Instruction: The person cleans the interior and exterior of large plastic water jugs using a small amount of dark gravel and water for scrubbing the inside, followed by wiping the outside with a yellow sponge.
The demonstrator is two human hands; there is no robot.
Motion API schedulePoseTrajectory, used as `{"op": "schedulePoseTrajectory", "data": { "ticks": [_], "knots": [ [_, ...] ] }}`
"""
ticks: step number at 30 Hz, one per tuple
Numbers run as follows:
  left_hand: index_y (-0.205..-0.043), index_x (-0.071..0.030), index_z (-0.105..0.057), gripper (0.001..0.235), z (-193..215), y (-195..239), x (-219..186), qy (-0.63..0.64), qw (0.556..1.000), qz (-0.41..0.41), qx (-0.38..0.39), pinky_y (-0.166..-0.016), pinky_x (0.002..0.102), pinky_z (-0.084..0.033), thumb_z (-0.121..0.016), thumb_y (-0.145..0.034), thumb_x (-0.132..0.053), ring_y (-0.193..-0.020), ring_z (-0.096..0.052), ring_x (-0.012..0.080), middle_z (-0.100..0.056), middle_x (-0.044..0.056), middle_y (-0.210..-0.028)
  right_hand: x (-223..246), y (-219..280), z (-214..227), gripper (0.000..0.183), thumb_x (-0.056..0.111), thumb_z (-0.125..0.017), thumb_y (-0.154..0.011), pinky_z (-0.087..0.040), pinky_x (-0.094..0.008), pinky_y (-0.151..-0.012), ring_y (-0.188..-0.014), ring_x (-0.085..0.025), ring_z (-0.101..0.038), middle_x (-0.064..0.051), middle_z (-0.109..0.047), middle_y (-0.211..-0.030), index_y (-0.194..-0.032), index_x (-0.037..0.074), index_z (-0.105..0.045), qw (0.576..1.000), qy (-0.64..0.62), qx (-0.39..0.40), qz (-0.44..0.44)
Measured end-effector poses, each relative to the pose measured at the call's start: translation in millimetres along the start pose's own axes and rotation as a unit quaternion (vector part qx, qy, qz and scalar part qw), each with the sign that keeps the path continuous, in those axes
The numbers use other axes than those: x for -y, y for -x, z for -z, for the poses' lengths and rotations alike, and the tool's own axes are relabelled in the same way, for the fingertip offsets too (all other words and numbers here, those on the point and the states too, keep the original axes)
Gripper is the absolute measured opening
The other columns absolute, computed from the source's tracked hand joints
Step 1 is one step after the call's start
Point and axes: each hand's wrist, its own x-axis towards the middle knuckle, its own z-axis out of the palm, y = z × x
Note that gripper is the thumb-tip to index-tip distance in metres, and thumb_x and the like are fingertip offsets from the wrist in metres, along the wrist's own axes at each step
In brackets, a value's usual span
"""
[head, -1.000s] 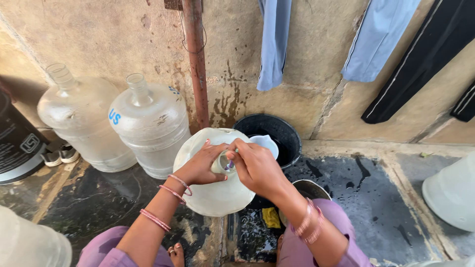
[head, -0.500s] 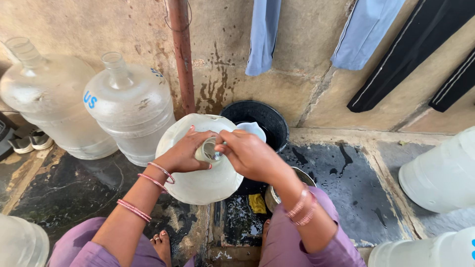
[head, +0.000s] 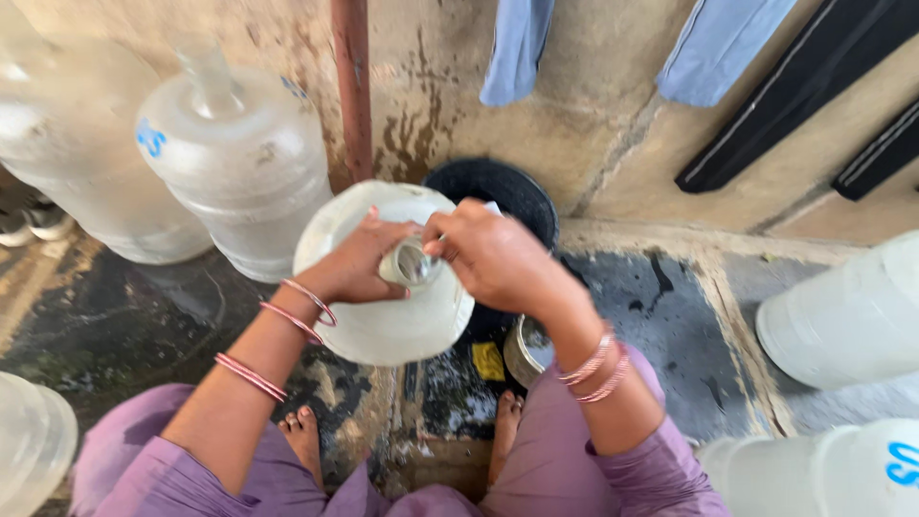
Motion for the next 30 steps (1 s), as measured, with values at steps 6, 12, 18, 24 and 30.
{"op": "schedulePoseTrajectory", "data": {
  "ticks": [6,12,18,24,30],
  "knots": [
    [-0.132,-0.016,-0.058,0.082,9.2,4.9,-5.3,0.012,1.000,-0.008,-0.010,-0.123,0.064,-0.011,-0.090,-0.057,-0.027,-0.129,-0.055,0.0355,-0.066,0.009,-0.132,-1.1,35.5,64.3,0.024,-0.010,-0.044,-0.094,-0.063,-0.035,-0.088,-0.098,-0.022,-0.075,-0.013,-0.074,-0.107,-0.107,0.000,-0.061,0.981,-0.158,-0.116,0.001],
    [-0.130,-0.015,-0.056,0.076,39.7,13.6,-20.7,-0.008,1.000,0.003,-0.028,-0.116,0.062,-0.020,-0.089,-0.062,-0.028,-0.126,-0.060,0.0352,-0.067,0.010,-0.132,-147.7,80.3,55.5,0.018,0.017,-0.050,-0.115,-0.061,-0.030,-0.073,-0.079,-0.012,-0.068,-0.008,-0.073,-0.097,-0.105,0.003,-0.056,0.939,-0.166,-0.189,-0.233],
    [-0.134,-0.015,-0.055,0.075,59.8,26.0,-39.9,-0.111,0.992,0.047,-0.029,-0.092,0.048,-0.053,-0.087,-0.067,-0.029,-0.110,-0.066,0.0403,-0.068,0.017,-0.126,-268.4,188.4,-109.7,0.034,0.033,-0.060,-0.108,-0.056,-0.054,-0.074,-0.082,-0.047,-0.069,-0.026,-0.070,-0.085,-0.099,0.001,-0.067,0.886,0.222,-0.025,-0.406],
    [-0.130,-0.011,-0.055,0.073,75.0,19.8,-43.6,-0.171,0.979,0.095,-0.060,-0.087,0.050,-0.054,-0.090,-0.069,-0.029,-0.102,-0.070,0.0403,-0.071,0.018,-0.111,-277.3,228.1,-242.4,0.015,0.005,-0.066,-0.083,-0.058,-0.043,-0.071,-0.077,-0.032,-0.072,-0.011,-0.074,-0.086,-0.087,0.016,-0.076,0.915,0.195,-0.089,-0.343],
    [-0.127,-0.002,-0.055,0.076,80.8,14.1,-48.6,-0.168,0.972,0.107,-0.122,-0.079,0.044,-0.058,-0.094,-0.066,-0.027,-0.088,-0.072,0.0369,-0.072,0.019,-0.109,-267.6,270.5,-415.5,0.017,0.009,-0.071,-0.077,-0.060,-0.043,-0.070,-0.085,-0.035,-0.072,-0.019,-0.072,-0.094,-0.094,0.005,-0.070,0.884,0.167,0.187,-0.395]
  ]
}}
